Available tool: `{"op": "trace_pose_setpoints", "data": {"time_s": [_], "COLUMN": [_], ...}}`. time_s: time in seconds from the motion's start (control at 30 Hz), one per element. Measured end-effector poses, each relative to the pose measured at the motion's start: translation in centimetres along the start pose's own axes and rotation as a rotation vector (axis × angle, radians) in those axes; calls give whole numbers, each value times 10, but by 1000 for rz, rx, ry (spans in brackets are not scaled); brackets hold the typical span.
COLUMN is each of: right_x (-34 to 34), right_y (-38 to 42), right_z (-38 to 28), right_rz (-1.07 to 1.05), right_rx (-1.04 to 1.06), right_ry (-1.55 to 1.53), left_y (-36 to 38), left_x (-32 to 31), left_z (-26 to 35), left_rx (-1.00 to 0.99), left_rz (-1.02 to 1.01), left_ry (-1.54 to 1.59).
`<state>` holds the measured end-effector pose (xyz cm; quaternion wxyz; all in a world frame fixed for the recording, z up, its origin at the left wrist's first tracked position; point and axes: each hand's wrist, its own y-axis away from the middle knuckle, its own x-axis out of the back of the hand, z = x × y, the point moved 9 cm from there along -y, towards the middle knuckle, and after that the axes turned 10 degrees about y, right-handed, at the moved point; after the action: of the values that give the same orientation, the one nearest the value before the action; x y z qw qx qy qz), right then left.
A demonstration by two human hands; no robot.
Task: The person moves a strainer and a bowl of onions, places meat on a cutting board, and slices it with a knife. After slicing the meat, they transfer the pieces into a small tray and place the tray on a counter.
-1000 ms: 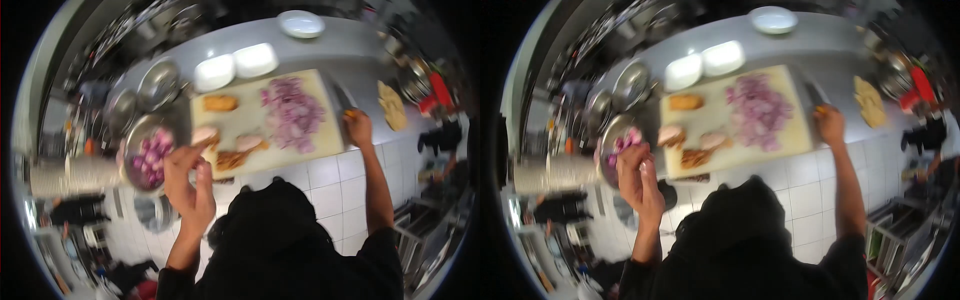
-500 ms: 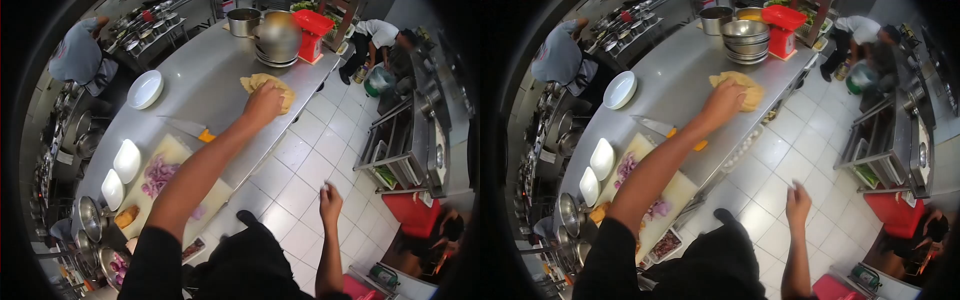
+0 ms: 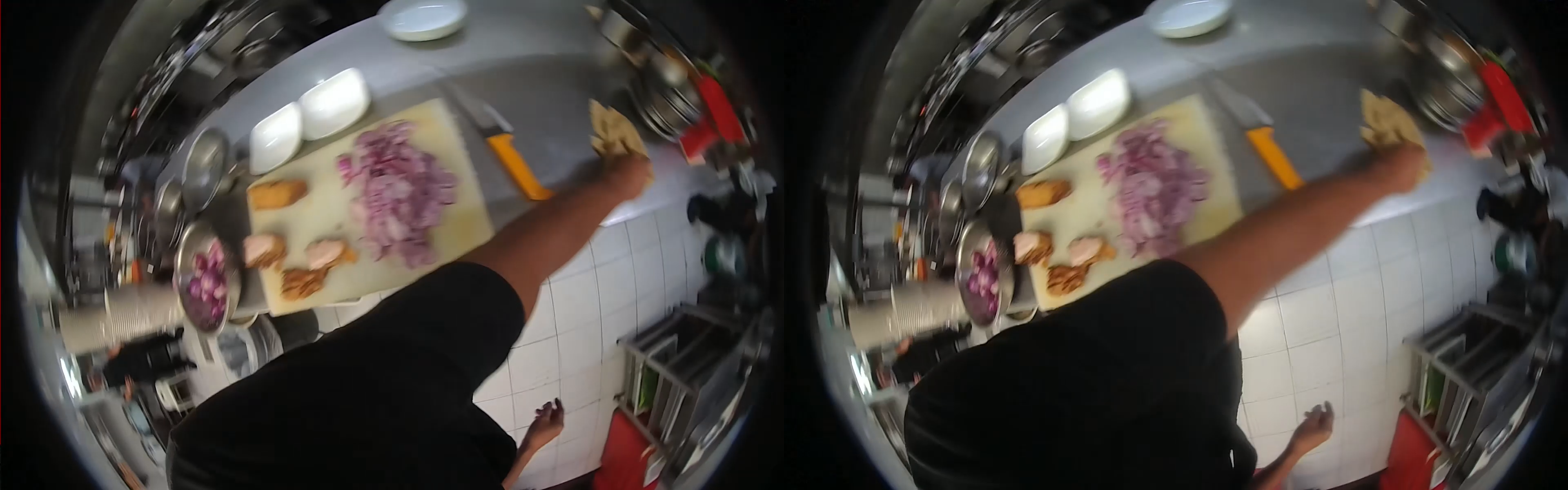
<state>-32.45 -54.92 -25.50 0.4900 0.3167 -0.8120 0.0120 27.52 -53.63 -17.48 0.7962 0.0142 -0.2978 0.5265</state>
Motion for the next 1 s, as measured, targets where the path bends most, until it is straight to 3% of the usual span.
{"op": "trace_pose_setpoints", "data": {"time_s": [0.03, 0.1, 0.23, 0.33, 0.4, 0.47, 0.53, 0.67, 0.83, 1.0], "right_x": [6, 16, 16, -8, -33, -65, -101, -166, -218, -243], "right_y": [-14, -38, -64, -24, 37, 105, 171, 304, 339, 347], "right_z": [-31, -104, -238, -347, -414, -457, -478, -503, -500, -499], "right_rz": [-13, -3, 9, -28, -192, -357, -603, -710, -729, -709], "right_rx": [77, 241, 595, 961, 1057, 1229, 1320, 1882, 1960, 1952], "right_ry": [53, 124, 84, -64, 72, 80, 79, 100, 315, 415], "left_y": [7, 33, 193, 315, 393, 460, 535, 603, 608, 600], "left_x": [-3, 1, 151, 266, 333, 401, 448, 479, 485, 486], "left_z": [12, 35, 150, 177, 159, 145, 120, 80, 43, 19], "left_rx": [-140, -115, -129, -146, 64, 250, 455, 565, 569, 532], "left_rz": [81, 150, 85, 13, 74, 151, 389, 620, 602, 522], "left_ry": [-63, 80, 267, 356, 385, 174, 57, -122, -278, -200]}}
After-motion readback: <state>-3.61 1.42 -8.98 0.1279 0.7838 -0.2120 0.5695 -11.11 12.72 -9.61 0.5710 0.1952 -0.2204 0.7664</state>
